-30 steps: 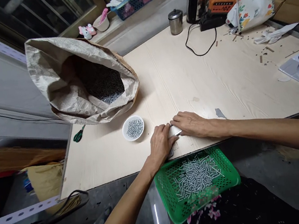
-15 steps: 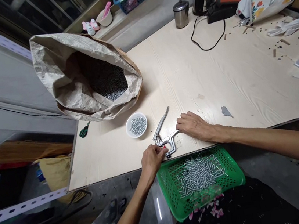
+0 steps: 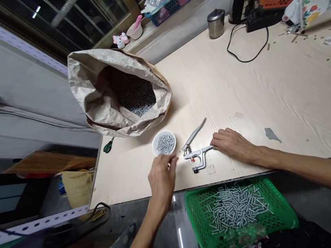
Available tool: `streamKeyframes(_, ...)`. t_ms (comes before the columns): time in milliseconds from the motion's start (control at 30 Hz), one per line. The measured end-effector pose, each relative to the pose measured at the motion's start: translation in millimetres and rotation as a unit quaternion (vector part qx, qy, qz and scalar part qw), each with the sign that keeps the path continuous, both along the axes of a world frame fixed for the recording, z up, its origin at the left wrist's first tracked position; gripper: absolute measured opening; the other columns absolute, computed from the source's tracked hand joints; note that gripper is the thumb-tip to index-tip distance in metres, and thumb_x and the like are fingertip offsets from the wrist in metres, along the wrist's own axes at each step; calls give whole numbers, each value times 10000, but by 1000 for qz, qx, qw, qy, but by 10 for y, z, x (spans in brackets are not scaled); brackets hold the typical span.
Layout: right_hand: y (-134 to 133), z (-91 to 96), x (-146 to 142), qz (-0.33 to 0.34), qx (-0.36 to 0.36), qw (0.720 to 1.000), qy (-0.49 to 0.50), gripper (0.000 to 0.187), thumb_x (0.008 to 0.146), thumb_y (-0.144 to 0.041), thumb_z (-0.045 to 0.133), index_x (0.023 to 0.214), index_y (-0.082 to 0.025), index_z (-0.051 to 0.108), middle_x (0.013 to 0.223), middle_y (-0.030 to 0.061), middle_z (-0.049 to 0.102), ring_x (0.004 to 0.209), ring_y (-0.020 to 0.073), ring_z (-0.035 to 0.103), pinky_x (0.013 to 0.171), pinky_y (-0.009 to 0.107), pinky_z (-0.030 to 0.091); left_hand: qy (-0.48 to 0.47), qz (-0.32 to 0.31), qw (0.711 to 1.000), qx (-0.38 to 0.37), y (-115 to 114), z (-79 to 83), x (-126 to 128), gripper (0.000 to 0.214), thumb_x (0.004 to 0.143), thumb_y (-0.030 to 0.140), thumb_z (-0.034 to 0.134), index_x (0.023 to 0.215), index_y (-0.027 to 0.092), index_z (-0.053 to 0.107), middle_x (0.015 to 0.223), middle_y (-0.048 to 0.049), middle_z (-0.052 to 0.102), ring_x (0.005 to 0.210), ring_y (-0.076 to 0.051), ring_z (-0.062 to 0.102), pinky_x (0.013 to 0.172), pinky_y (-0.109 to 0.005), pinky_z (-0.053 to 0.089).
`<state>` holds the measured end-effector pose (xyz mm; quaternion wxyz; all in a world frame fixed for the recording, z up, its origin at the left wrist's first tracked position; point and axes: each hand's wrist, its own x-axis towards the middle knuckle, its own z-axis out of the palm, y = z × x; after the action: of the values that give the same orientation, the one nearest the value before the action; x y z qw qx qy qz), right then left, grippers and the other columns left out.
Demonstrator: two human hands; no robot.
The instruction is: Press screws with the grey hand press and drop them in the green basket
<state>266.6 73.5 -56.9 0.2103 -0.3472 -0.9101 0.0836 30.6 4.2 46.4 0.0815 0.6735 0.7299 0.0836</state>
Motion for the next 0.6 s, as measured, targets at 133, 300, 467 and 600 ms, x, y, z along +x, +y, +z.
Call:
streamKeyframes(133,-10,-32,-21,-4,14,1000,13,232,950,-176,416,786,-187,580,776,35,589,717,174,465,634,324,269,34,52,998,19,580,-200,-274,208,881,247,514,943,190,704,948,-73,668,902,-207,606,742,-289,440)
streamKeyframes(300,-19,-38,-32,-10,20,1000,7,216,947,-180,431,787,-184,576,781,32,587,726,176,470,636,320,280,51,77,996,4,853,-422,-295,207,868,260,525,944,187,703,981,-78,675,918,-214,607,706,-274,416)
streamKeyframes(467,-19,-42,-34,-12,18,1000,9,211,945,-182,434,786,-180,573,780,34,583,723,176,468,638,320,289,-21,118,993,-19,902,-469,-321,220,844,259,532,876,147,719,902,-87,712,802,-199,629,681,-273,414)
streamKeyframes(600,-18,-51,-39,-12,21,1000,10,218,946,-180,425,782,-185,569,781,36,583,724,178,472,639,323,297,-51,87,995,-24,892,-491,-388,198,818,212,542,808,133,724,852,-83,719,776,-188,633,703,-266,427)
